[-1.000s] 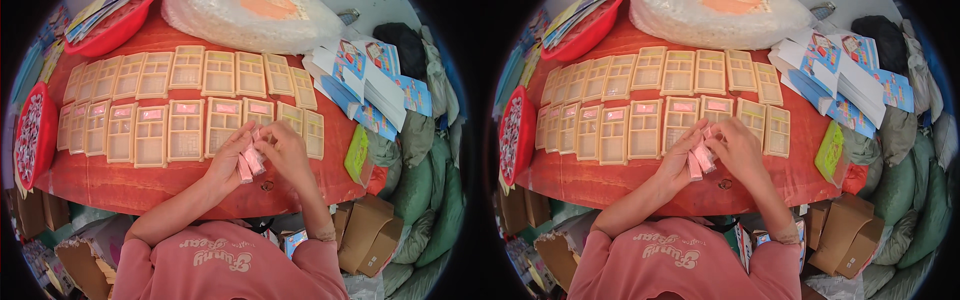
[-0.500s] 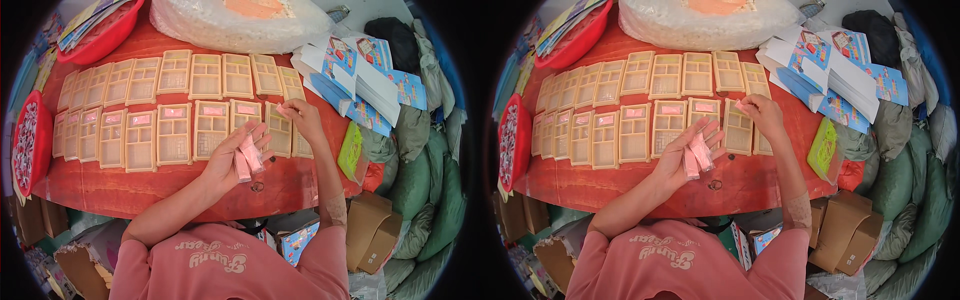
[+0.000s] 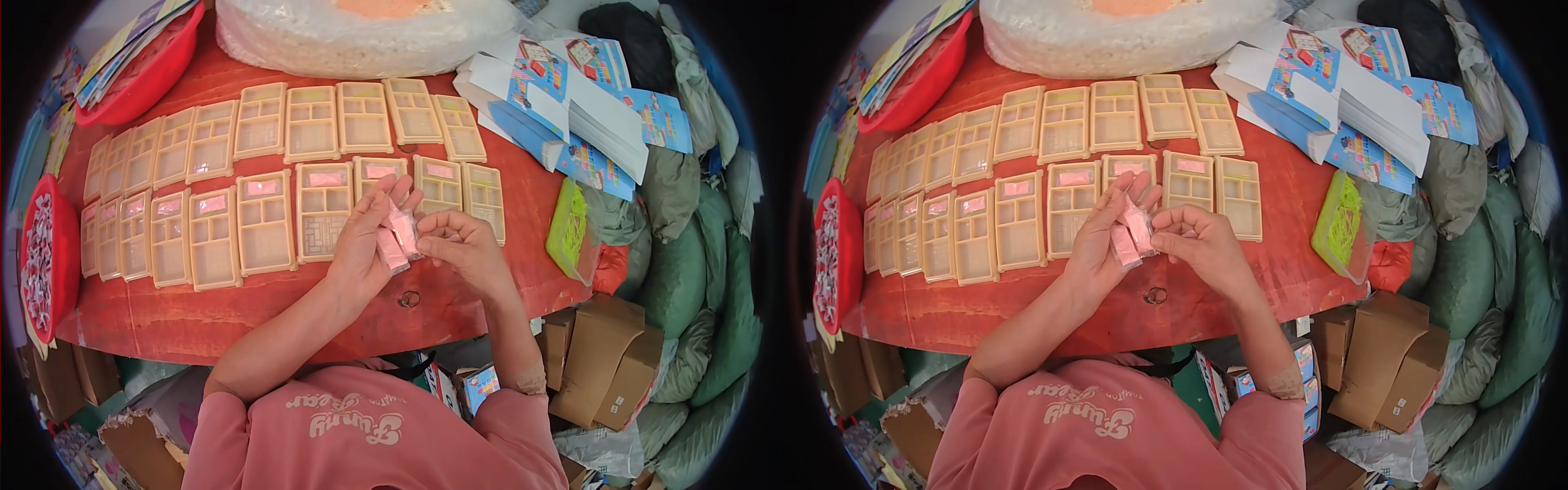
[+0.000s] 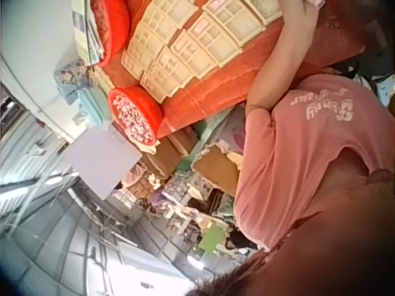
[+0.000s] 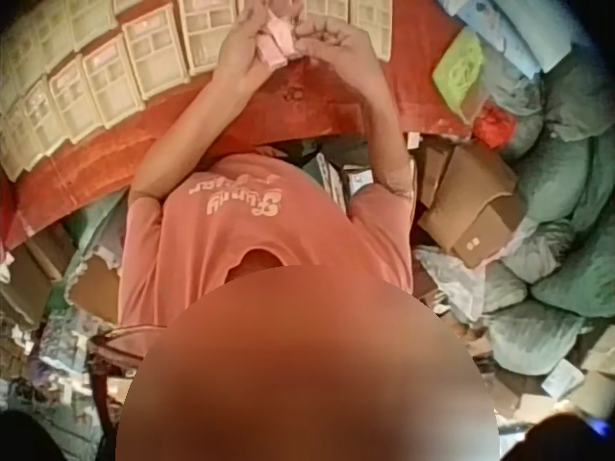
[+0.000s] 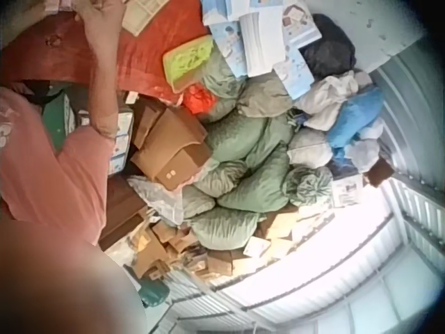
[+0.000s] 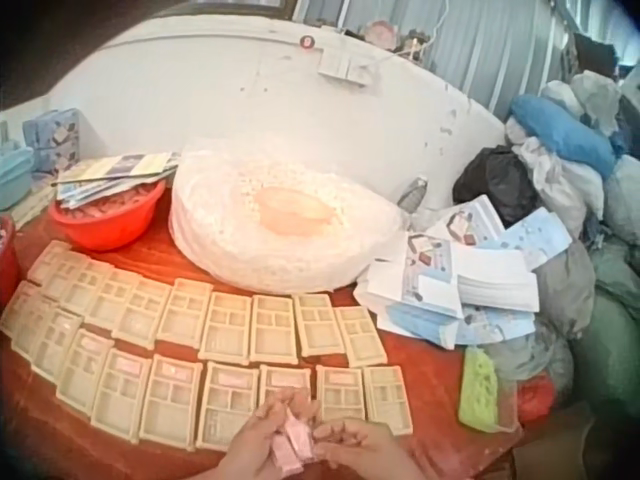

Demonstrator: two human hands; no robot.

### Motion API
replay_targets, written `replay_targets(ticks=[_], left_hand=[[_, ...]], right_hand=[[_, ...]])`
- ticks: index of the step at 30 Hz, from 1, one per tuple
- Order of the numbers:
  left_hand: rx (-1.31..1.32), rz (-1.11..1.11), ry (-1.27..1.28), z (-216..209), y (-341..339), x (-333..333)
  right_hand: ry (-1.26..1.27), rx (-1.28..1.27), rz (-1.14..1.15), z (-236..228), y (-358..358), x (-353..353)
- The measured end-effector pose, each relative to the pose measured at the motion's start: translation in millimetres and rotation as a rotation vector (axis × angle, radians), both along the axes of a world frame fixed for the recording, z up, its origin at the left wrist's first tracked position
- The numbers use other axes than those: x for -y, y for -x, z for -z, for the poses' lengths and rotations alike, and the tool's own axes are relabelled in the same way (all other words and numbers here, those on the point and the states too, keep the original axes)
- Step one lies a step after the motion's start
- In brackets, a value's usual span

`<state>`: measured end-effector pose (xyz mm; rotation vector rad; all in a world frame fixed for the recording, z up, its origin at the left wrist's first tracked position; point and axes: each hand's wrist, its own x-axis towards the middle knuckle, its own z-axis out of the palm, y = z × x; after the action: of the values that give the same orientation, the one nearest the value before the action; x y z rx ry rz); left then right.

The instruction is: Packing small product components and packets into plastic compartment trays.

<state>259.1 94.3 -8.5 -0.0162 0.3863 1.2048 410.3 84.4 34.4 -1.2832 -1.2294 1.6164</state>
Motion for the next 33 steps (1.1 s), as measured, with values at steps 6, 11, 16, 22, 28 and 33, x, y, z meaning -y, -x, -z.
replay_targets(ticks=[6,11,16,22,28,33], left_hand=[[0.070,0.020,0.055,4,7,1],[0.102,0.056,0.091,-8,10,-8],[0.079,0.058,0.078,-5,6,-14],[0.067,0.056,0.058,-3,7,-14],[0.090,0.067,0.070,-10,13,-13],[-0.015,0.116,0.116,-15,9,-27]], right_hand=[[-0.512,0.558,0.081,2,-55,-42],[-0.710,1.055,0.040,18,-109,-86],[-0.685,1.289,-0.131,17,-107,-95],[-0.122,0.117,0.345,10,-95,-114],[0.066,-0.519,0.164,20,-76,-146],[0.017,-0.498,0.137,1,-40,-132]])
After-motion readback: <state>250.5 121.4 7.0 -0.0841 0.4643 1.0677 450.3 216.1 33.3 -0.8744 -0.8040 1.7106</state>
